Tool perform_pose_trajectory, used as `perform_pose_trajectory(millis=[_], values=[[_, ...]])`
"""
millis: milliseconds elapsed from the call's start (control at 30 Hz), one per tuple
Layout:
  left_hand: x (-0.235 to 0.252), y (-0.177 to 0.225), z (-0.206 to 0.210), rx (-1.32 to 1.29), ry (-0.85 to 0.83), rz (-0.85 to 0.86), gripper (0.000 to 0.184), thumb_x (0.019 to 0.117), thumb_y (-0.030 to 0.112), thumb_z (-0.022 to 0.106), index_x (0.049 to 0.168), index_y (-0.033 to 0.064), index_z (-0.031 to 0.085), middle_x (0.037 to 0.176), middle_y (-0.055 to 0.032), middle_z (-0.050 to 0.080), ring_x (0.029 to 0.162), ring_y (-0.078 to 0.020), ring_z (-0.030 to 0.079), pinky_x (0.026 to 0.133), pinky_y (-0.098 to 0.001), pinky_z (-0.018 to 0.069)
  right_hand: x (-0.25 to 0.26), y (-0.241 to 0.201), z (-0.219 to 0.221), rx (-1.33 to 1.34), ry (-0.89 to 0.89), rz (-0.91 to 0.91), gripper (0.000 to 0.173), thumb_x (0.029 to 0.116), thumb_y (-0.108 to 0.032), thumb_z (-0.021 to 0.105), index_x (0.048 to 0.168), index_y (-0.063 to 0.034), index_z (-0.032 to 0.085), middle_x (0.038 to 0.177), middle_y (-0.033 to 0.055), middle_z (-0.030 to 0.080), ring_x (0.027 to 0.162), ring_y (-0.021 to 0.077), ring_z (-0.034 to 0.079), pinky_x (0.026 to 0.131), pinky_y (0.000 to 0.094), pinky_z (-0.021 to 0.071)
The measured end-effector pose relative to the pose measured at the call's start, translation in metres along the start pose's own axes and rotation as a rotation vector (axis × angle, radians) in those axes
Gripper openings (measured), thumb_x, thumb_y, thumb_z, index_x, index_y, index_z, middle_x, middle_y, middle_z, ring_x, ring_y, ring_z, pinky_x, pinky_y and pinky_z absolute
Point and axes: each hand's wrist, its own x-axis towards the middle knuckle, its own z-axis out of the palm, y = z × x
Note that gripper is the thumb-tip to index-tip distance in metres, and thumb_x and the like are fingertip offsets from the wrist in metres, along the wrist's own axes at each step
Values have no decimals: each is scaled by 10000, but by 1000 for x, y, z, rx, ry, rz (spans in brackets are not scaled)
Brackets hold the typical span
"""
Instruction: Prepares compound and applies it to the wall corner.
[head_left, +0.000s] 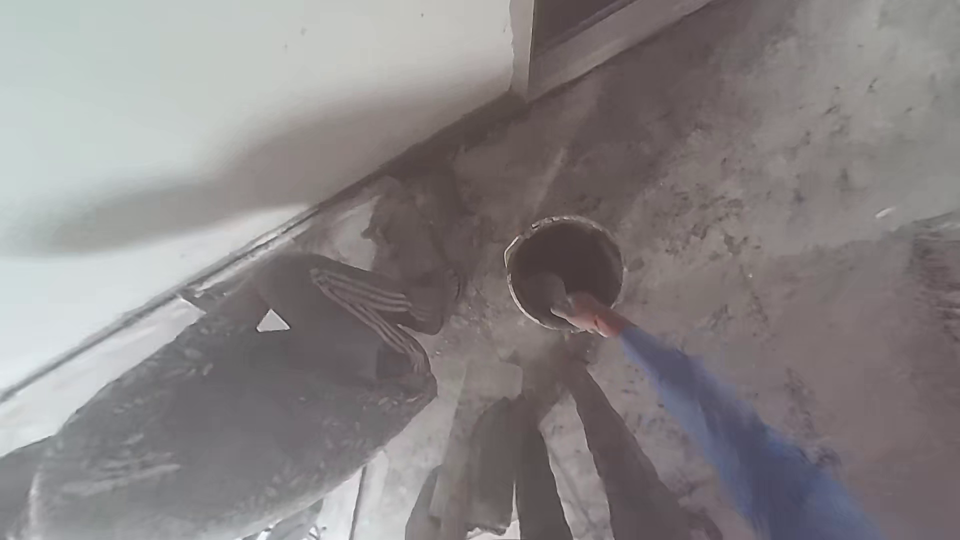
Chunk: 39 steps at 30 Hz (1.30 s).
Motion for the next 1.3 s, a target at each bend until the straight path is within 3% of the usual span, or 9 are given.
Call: perform_pose_trajectory(millis=[67, 167, 400, 500, 600, 800, 1000, 1133, 1300], values=[[0, 7, 3, -30, 2, 1, 485, 946, 436, 698, 1187, 21, 622, 1028, -109, 732, 892, -250, 737, 752, -494, 632, -6, -1, 7, 26, 74, 33, 531, 1037, -482, 526, 1288, -24, 622, 1170, 227, 682, 1100, 383, 668, 950, 600, 516], [-3, 12, 7, -45, -8, -4, 463, 952, 427, 697, 1175, 28, 620, 1022, -113, 730, 891, -262, 741, 761, -498, 636, -6, -2, 24, 144, 165, 132, 500, 1041, -467, 513, 1327, -71, 621, 1246, 204, 674, 1189, 368, 645, 997, 599, 504], [-4, -11, -6, 36, 3, 6, 534, 928, 470, 709, 1176, 4, 626, 1015, -119, 738, 887, -260, 744, 752, -509, 636, 7, -28, 37, 236, 147, -78, 423, 983, -342, 661, 1234, -3, 644, 1168, 221, 674, 1090, 360, 655, 962, 556, 514], [-9, -15, -7, 16, 11, -38, 511, 927, 433, 706, 1180, 0, 611, 1025, -122, 730, 902, -254, 737, 763, -509, 631, -20, -20, 34, 343, 124, -137, 402, 986, -341, 673, 1243, -36, 626, 1045, 159, 650, 848, 263, 632, 783, 473, 531], [-6, -13, -6, -5, 8, -53, 465, 934, 380, 689, 1178, -6, 602, 1013, -109, 731, 875, -254, 740, 727, -500, 635, -32, -6, 32, 322, 136, -183, 461, 979, -448, 661, 1190, -40, 629, 996, 155, 653, 838, 273, 638, 786, 504, 532], [7, 28, 15, 16, 19, -43, 448, 953, 325, 613, 1225, -29, 576, 973, -99, 740, 813, -212, 746, 694, -426, 648, -140, -19, 44, 208, 400, -290, 542, 1040, -526, 431, 1230, -51, 612, 968, 146, 684, 911, 299, 688, 825, 543, 555], [12, 56, 38, -44, -28, 45, 429, 945, 309, 621, 1227, -12, 582, 966, -74, 742, 799, -194, 745, 685, -407, 651, -237, -22, 85, 136, 925, -617, 393, 1023, -316, 529, 1237, -3, 630, 1011, 100, 712, 874, 187, 709, 776, 381, 617], [4, 65, 51, -93, -81, 108, 530, 922, 351, 666, 1268, -32, 547, 990, -100, 742, 810, -221, 752, 677, -428, 656, -235, -38, 121, -90, 1204, -602, 259, 981, -255, 572, 1059, -40, 693, 984, 113, 734, 848, 211, 743, 707, 353, 629], [-25, 76, 60, -95, -114, 295, 501, 965, 370, 667, 1259, -26, 585, 1014, -66, 742, 864, -169, 744, 755, -387, 653, -220, -43, 165, -96, 1274, -420, 285, 930, -208, 626, 1077, 8, 739, 1013, 181, 753, 885, 303, 761, 771, 430, 638]])
